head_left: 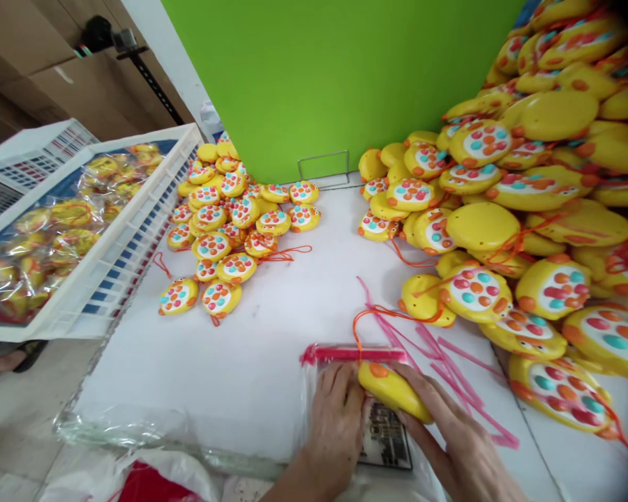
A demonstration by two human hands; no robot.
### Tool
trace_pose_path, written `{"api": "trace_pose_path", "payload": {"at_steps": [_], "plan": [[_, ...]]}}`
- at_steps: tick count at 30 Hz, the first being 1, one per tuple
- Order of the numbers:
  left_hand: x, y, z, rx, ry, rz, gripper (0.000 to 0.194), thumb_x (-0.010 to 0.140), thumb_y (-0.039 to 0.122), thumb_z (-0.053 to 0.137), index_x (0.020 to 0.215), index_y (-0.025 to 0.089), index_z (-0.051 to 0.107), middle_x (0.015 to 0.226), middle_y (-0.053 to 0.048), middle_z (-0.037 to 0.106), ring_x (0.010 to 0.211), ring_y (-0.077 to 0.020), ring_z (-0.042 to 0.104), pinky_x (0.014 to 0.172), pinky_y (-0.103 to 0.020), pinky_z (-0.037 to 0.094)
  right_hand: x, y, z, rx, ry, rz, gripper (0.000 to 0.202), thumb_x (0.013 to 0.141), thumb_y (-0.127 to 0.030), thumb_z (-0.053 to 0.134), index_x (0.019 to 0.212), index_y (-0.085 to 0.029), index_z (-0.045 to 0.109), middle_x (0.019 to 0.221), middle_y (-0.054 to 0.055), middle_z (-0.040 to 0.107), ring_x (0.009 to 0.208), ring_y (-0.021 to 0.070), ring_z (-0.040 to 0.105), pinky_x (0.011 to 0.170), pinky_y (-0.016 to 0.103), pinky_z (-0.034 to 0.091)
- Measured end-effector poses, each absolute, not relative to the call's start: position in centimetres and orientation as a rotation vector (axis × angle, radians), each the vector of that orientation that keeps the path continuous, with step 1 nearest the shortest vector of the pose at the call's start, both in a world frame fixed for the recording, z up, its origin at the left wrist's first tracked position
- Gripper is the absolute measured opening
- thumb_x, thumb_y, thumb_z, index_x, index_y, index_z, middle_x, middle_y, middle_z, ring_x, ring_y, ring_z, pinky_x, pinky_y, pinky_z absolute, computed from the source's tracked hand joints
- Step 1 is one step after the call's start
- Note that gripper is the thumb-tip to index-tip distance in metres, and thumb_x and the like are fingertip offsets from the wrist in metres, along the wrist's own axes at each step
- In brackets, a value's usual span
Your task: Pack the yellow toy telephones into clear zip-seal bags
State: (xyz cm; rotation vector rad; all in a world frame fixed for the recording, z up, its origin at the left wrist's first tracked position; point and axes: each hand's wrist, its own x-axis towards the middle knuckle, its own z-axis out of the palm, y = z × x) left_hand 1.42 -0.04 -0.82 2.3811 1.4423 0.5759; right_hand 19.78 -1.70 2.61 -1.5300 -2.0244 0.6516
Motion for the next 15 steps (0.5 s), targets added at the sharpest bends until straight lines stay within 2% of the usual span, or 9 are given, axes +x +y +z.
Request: {"api": "trace_pose_path", "payload": {"at_steps": [3,6,9,12,15], "plan": [[1.3,0.1,-1.4,2.447,1.425,0.591,0.034,0.090,0.014,0.046,0.123,0.010,0.050,0.114,-0.014,0.059,0.105,-0.0267,0.052,0.091,-0.045,0.049,20.7,-1.5,2.8,-1.610,-1.976,0.660,0.048,0.093,-0.032,0.044,0.139,-0.023,0.032,0.129,0.011,0.056,0.111,0.0208,0.060,0.086,0.027,0.055],[1.3,0.1,-2.0,2.492,1.443,0.623,0.034,0.089,0.011,0.045,0.123,0.008,0.049,0.109,-0.014,0.059,0.102,-0.0269,0.053,0.088,-0.044,0.049,21.3,-0.2,4.1,-1.701,-1.839,0.660,0.047,0.091,-0.041,0.046,0.134,-0.023,0.040,0.118,0.010,0.063,0.098,0.0224,0.066,0.071,0.026,0.059],[1.6,0.4,-1.9,2.448,1.458,0.557,0.021,0.087,0.008,0.046,0.104,0.012,0.057,0.093,-0.010,0.060,0.086,-0.0238,0.055,0.076,-0.041,0.051,21.2,1.5,6.4,-1.728,-1.706,0.625,0.047,0.089,-0.046,0.048,0.130,-0.023,0.044,0.111,0.009,0.066,0.088,0.0224,0.068,0.064,0.026,0.059],[1.9,0.8,-1.2,2.390,1.473,0.531,0.013,0.085,0.005,0.047,0.081,0.015,0.056,0.087,-0.007,0.058,0.080,-0.0211,0.053,0.071,-0.038,0.050,21.3,2.5,8.2,-1.763,-1.604,0.613,0.049,0.087,-0.049,0.050,0.130,-0.025,0.045,0.106,0.008,0.067,0.075,0.0206,0.068,0.057,0.026,0.058],[2.1,1.0,-0.4,2.351,1.469,0.523,0.011,0.082,0.006,0.049,0.081,0.016,0.053,0.093,-0.007,0.059,0.085,-0.0223,0.052,0.075,-0.041,0.049,21.9,2.4,8.3,-1.785,-1.575,0.618,0.055,0.086,-0.051,0.048,0.135,-0.026,0.041,0.110,0.008,0.066,0.076,0.0215,0.069,0.058,0.028,0.059]]}}
